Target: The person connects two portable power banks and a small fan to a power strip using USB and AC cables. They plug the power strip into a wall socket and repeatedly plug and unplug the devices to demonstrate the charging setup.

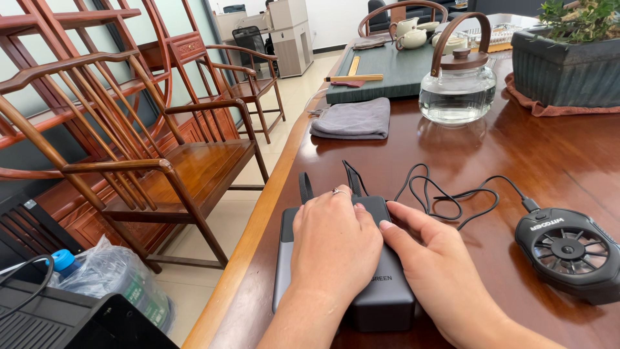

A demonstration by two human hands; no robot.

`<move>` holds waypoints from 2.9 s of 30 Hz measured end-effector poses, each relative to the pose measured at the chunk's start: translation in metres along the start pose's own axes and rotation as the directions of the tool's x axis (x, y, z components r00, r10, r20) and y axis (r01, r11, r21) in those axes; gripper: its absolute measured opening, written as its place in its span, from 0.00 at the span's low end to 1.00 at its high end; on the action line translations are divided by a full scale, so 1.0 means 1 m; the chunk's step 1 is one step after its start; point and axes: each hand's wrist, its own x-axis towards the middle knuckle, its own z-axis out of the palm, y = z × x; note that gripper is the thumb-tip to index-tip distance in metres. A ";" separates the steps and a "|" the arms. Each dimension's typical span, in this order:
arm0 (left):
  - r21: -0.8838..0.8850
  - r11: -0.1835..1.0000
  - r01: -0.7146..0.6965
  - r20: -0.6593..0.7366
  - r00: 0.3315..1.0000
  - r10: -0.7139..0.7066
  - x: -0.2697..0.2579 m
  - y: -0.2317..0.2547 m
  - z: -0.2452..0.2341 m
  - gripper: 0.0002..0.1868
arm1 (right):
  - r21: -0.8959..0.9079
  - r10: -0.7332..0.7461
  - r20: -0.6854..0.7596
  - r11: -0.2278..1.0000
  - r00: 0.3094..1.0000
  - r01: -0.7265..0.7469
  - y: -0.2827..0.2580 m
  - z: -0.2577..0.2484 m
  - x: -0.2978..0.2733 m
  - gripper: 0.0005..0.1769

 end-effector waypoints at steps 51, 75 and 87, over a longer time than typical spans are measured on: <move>0.240 0.919 0.314 -0.139 0.948 -0.288 -0.123 -0.007 -0.087 0.11 | -0.752 -0.161 0.534 0.357 0.830 0.554 -0.070 0.058 -0.075 0.16; 0.233 0.458 0.858 -0.332 0.513 -0.792 -0.251 -0.120 -0.235 0.09 | -0.412 -0.020 0.871 0.517 0.492 0.751 -0.020 0.285 -0.170 0.17; -0.047 0.359 0.932 -0.379 0.316 -0.870 -0.293 -0.177 -0.256 0.18 | -0.322 -0.006 0.918 0.574 0.397 0.753 0.010 0.348 -0.200 0.21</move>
